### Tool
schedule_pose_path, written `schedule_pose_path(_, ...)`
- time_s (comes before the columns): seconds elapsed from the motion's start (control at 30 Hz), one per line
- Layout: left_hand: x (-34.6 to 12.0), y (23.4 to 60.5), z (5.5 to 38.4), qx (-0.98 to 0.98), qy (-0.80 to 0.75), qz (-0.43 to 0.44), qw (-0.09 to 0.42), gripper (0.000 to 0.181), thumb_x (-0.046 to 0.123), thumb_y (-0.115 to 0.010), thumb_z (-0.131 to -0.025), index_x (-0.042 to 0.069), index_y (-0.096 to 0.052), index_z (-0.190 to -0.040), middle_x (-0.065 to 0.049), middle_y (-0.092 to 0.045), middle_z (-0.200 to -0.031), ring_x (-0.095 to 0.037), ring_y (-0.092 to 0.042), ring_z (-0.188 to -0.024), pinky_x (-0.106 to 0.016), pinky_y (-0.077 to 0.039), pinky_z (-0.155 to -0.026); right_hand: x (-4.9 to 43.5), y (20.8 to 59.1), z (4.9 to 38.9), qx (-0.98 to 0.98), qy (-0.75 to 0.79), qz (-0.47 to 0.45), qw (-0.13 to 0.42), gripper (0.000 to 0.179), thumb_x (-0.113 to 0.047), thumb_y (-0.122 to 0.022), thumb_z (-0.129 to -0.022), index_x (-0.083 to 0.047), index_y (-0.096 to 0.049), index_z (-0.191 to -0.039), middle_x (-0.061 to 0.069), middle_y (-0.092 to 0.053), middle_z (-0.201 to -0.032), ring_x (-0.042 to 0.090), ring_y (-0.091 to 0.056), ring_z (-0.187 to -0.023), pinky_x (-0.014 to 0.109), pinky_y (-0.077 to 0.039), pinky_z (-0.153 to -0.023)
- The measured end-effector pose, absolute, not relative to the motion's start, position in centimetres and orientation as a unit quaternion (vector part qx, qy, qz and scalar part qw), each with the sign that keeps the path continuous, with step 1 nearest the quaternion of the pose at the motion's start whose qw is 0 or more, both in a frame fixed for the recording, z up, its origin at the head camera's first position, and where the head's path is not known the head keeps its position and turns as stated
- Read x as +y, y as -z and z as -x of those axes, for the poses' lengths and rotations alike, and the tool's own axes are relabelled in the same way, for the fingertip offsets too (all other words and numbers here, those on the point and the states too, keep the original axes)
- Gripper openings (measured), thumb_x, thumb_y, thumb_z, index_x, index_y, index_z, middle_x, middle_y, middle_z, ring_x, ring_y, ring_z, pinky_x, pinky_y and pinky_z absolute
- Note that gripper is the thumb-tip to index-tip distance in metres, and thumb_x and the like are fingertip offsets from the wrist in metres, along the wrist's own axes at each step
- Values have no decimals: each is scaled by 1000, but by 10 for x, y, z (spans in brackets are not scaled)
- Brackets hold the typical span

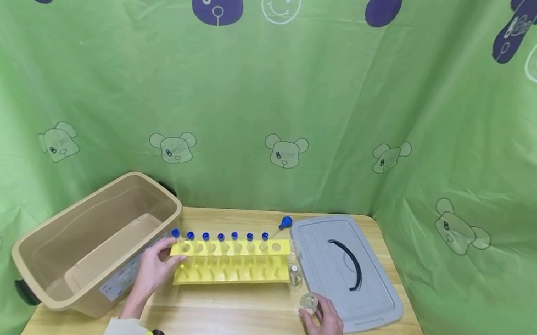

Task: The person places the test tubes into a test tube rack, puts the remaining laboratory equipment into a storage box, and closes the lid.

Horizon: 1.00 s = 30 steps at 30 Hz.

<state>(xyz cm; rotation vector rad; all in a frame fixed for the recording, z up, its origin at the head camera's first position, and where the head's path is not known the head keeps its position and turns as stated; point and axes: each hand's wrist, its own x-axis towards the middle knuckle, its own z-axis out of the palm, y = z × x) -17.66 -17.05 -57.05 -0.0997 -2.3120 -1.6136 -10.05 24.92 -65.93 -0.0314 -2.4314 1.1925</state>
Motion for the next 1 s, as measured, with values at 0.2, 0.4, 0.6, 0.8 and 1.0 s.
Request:
schedule_pose_path(0.2,-147,560,200,-791,583,33,179,46,-10,-84,-76,-9,-68,-119,-27,-68,-120,-46,-69,-106,-38,-59,-95,251,661,99,-875,-432,17,217,53,7,-92,-67,3,-68,-114,17,-70,-110,36,-71,-101,30,-60,-87)
schedule_pose_path(0.4,-133,556,223,-787,591,14,177,44,-11,-81,-78,-6,-69,-120,-27,-67,-124,-46,-68,-109,-35,-59,-94,252,664,99,-872,-438,8,218,52,7,-92,-68,3,-68,-114,16,-69,-109,35,-72,-101,30,-60,-88)
schedule_pose_path(0.6,-127,561,244,-787,592,-24,171,48,-11,-80,-80,-11,-64,-126,-29,-64,-129,-46,-66,-113,-28,-59,-93,253,662,99,-870,-443,6,219,53,8,-91,-68,3,-67,-115,16,-69,-110,36,-71,-101,31,-60,-89)
schedule_pose_path(0.8,-116,569,259,-784,587,-48,198,49,-9,-81,-80,-8,-64,-127,-25,-64,-131,-43,-65,-116,-32,-58,-97,254,663,98,-870,-447,23,206,52,5,-91,-69,0,-67,-115,12,-69,-111,32,-72,-103,26,-58,-90)
schedule_pose_path(1.0,-117,580,269,-795,550,-67,247,46,-8,-84,-76,-4,-70,-120,-23,-69,-123,-41,-69,-109,-44,-58,-96,255,663,96,-867,-452,20,209,52,7,-91,-69,0,-67,-114,11,-69,-109,33,-71,-103,25,-58,-90)
